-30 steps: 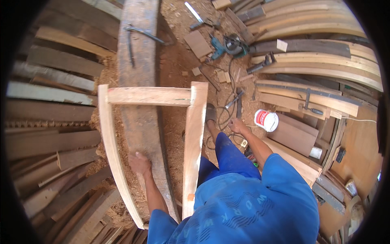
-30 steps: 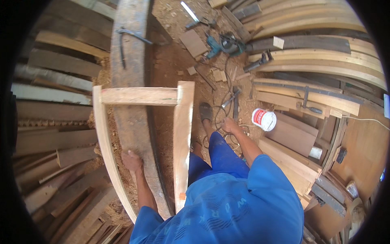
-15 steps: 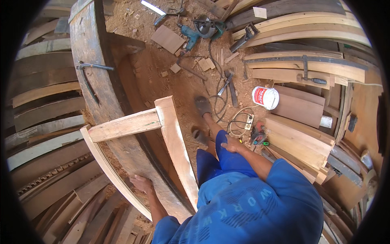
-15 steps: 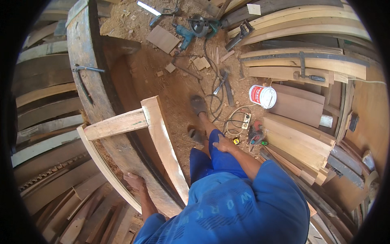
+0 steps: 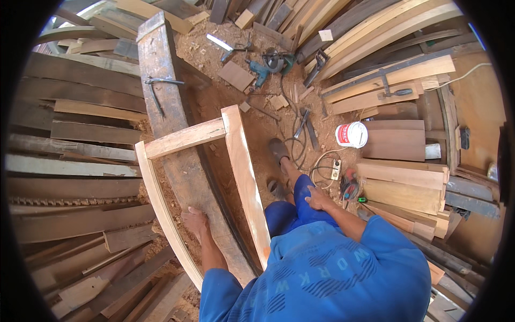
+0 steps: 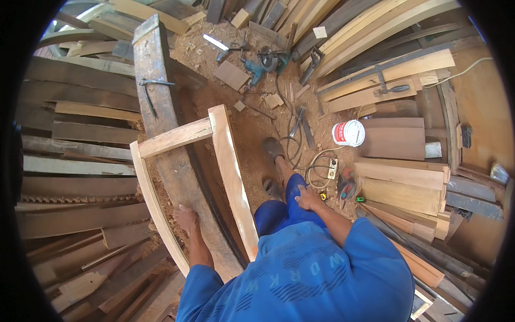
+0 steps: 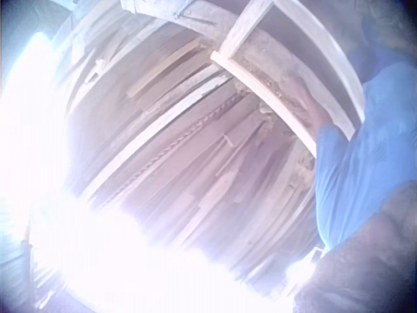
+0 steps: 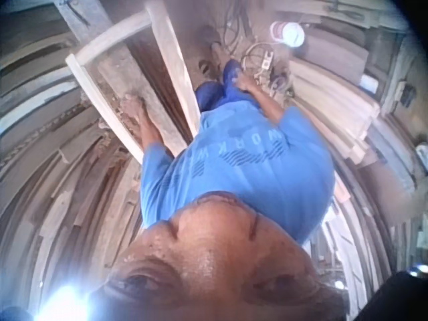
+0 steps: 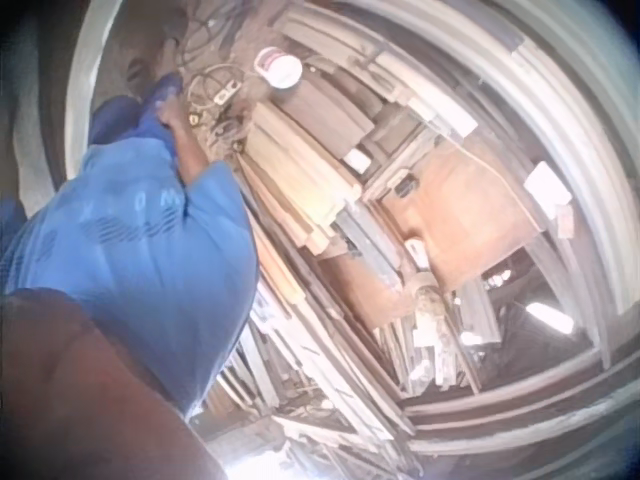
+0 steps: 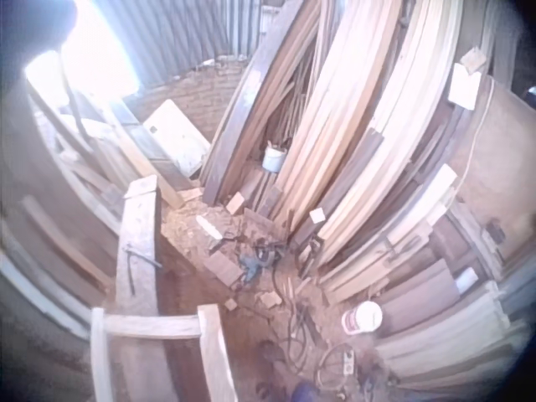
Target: The person measures a wooden frame with a tape measure, marks a piece of wood with a pencil, and uses pincers to pull nails from a wooden joint.
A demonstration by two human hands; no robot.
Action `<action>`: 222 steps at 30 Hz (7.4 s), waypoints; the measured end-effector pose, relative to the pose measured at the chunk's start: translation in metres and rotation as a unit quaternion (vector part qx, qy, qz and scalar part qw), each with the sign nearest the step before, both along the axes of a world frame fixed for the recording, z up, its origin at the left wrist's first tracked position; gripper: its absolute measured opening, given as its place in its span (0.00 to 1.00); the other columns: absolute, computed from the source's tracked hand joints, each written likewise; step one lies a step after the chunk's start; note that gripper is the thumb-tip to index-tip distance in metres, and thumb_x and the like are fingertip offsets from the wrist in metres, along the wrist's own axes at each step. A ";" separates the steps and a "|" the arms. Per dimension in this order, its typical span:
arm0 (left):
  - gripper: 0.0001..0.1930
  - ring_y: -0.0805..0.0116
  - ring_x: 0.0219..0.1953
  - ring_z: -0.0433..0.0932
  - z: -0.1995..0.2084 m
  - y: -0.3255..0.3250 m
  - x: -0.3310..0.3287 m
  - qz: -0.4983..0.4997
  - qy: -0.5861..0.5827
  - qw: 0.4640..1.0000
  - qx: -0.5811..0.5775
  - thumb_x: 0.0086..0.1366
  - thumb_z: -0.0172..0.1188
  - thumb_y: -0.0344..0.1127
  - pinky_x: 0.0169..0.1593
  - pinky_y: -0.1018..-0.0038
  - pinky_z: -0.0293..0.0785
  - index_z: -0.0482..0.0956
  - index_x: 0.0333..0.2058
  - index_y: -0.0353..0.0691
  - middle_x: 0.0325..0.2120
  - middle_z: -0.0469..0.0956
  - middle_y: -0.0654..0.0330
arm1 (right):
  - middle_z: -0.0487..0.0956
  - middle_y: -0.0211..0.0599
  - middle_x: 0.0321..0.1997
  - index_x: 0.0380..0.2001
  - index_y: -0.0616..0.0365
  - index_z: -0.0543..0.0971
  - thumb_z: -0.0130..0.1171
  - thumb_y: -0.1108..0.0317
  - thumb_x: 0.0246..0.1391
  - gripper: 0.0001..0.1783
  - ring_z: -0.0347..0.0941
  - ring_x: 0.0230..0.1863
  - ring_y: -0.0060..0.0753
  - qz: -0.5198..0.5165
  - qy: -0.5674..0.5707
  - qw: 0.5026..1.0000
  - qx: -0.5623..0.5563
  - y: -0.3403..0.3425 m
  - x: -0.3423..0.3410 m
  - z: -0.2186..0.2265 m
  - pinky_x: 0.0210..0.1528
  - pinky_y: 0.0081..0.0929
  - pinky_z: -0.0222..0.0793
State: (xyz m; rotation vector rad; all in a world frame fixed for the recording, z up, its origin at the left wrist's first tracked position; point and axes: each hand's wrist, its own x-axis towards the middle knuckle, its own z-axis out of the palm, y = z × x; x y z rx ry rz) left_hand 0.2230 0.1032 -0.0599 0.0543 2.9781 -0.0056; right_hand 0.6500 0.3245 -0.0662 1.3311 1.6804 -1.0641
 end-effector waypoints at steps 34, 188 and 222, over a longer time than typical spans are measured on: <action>0.47 0.42 0.66 0.59 -0.044 -0.082 -0.044 -0.264 -0.234 0.922 -0.157 0.67 0.47 0.64 0.65 0.57 0.62 0.37 0.71 0.40 0.69 0.39 0.33 | 0.79 0.56 0.46 0.43 0.57 0.80 0.53 0.56 0.56 0.18 0.75 0.49 0.59 -0.305 0.045 0.951 -0.037 -0.217 0.156 0.010 0.49 0.50 0.71; 0.35 0.46 0.57 0.73 0.090 0.213 0.113 0.040 -0.196 0.906 0.373 0.64 0.58 0.51 0.60 0.61 0.68 0.63 0.59 0.27 0.53 0.72 0.36 | 0.72 0.28 0.20 0.26 0.60 0.74 0.52 0.61 0.61 0.14 0.65 0.18 0.19 -0.208 0.351 0.913 -0.023 0.211 -0.010 0.095 0.19 0.20 0.61; 0.23 0.63 0.43 0.79 0.053 0.306 0.011 0.176 -0.364 0.762 0.505 0.54 0.69 0.33 0.49 0.69 0.74 0.76 0.47 0.29 0.42 0.80 0.53 | 0.73 0.32 0.18 0.23 0.59 0.77 0.54 0.68 0.53 0.08 0.65 0.17 0.26 -0.041 0.209 0.963 0.163 0.472 -0.147 0.026 0.17 0.28 0.56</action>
